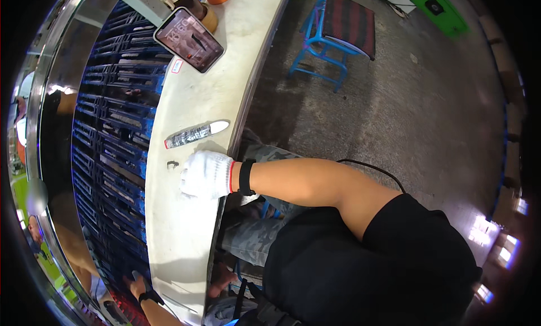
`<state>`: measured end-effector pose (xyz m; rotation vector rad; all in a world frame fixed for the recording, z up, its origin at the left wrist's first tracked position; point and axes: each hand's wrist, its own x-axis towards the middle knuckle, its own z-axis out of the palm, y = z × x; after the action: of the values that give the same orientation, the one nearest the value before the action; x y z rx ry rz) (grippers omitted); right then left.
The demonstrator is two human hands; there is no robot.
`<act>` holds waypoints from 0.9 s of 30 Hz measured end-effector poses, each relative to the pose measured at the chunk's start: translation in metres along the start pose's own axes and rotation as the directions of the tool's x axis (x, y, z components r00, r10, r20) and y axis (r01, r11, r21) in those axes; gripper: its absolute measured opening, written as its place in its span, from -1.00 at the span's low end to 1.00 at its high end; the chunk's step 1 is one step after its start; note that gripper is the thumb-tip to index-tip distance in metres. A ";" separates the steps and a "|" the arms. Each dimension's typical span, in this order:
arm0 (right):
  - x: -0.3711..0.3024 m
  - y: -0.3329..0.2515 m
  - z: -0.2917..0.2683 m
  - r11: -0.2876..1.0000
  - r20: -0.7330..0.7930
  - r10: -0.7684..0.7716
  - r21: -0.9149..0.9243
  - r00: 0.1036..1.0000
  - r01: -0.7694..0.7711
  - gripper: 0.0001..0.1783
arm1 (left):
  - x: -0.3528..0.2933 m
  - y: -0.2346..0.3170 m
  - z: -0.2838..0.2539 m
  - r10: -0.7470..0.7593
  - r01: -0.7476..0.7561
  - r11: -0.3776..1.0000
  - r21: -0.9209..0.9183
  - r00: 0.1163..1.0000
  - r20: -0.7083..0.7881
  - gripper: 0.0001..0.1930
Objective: Checking and joining shoe uppers and soles on a factory assembly line.
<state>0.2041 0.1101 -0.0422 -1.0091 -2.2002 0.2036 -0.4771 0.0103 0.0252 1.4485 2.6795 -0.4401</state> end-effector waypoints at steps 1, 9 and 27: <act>-0.005 0.006 -0.004 1.000 0.031 0.016 -0.010 0.999 -0.016 -0.66 | 0.005 0.018 0.011 -0.081 0.082 0.992 -0.095 0.997 0.015 0.13; 0.009 -0.009 -0.009 0.999 0.060 0.008 0.044 0.998 -0.011 -0.70 | 0.011 -0.091 0.023 -0.227 0.273 0.936 -0.223 0.951 0.210 0.24; 0.004 -0.003 0.009 1.000 -0.066 0.005 0.025 0.998 -0.003 -0.63 | 0.052 0.380 0.189 0.588 -0.385 0.608 -0.694 0.806 0.067 -0.35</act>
<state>0.1949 0.1122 -0.0452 -0.9927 -2.1311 0.1960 -0.2057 0.1960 -0.2486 1.6094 1.7695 0.2981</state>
